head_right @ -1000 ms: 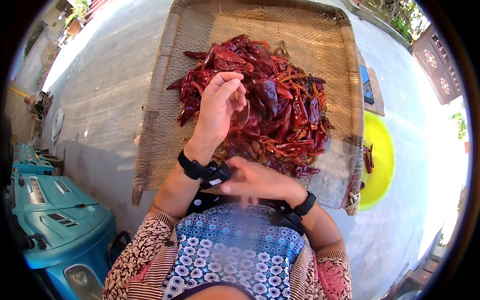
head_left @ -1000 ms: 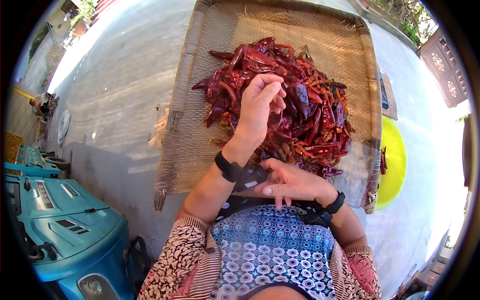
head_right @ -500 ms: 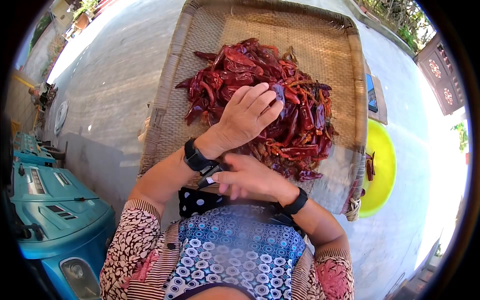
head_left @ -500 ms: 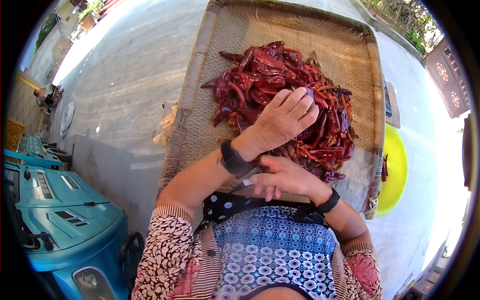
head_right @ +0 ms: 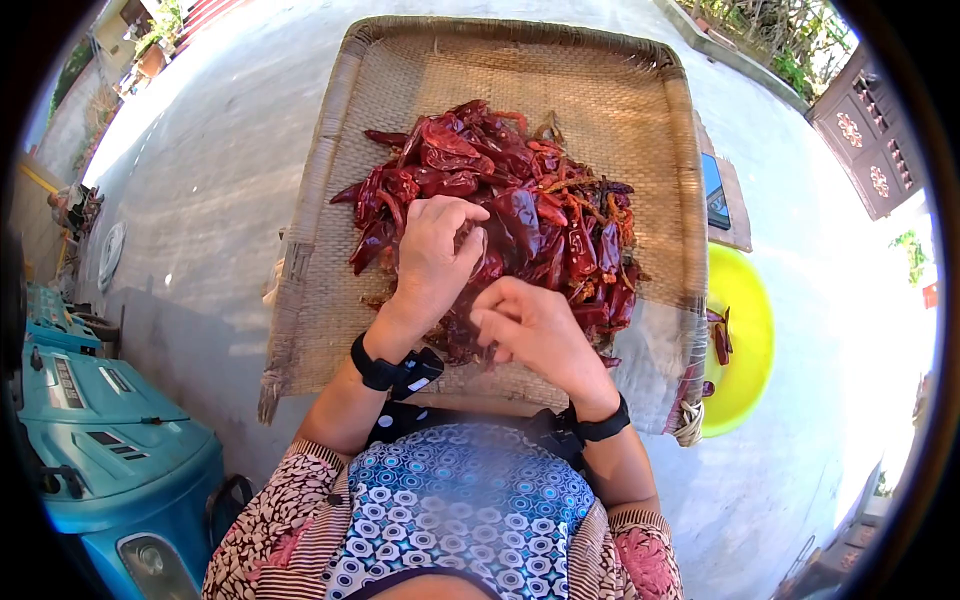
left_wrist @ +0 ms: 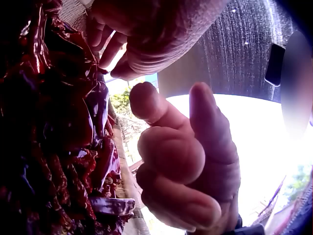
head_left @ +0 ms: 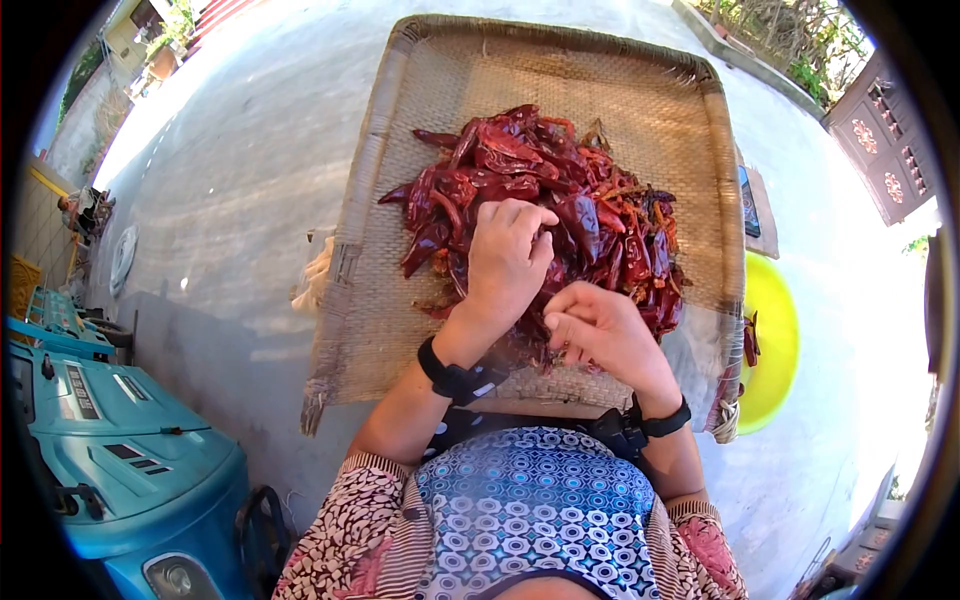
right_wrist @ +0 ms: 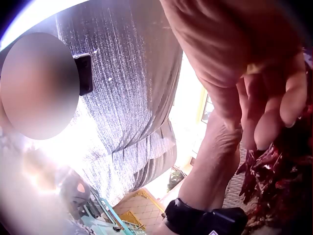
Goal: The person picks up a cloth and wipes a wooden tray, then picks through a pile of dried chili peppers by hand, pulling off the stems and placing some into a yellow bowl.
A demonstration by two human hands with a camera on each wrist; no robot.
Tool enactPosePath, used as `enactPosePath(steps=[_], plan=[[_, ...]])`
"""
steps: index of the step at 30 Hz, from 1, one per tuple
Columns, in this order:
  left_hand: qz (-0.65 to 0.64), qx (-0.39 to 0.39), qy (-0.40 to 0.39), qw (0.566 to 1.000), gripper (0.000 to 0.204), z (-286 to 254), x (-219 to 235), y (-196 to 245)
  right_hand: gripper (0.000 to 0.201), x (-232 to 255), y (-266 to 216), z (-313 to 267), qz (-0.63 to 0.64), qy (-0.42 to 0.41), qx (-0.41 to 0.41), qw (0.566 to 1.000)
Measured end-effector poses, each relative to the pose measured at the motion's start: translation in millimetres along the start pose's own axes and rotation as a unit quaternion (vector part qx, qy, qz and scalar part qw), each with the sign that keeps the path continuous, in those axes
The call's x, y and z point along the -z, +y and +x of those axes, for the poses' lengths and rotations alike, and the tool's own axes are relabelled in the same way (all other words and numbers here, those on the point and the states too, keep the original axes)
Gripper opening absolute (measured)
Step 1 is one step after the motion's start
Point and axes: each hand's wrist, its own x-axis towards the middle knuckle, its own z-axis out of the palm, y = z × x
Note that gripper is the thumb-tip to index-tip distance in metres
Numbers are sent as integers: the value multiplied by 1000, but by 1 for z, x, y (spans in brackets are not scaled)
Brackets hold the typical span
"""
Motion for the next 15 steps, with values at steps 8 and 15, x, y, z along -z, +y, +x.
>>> enactPosePath(steps=[8,15], plan=[[-216,146,-20,965,19,-9,3,3,25,26,9,41,-469,351,139,799],[-268,189,-58,943,32,-12,11,3,20,27,15,44,-342,304,145,877]])
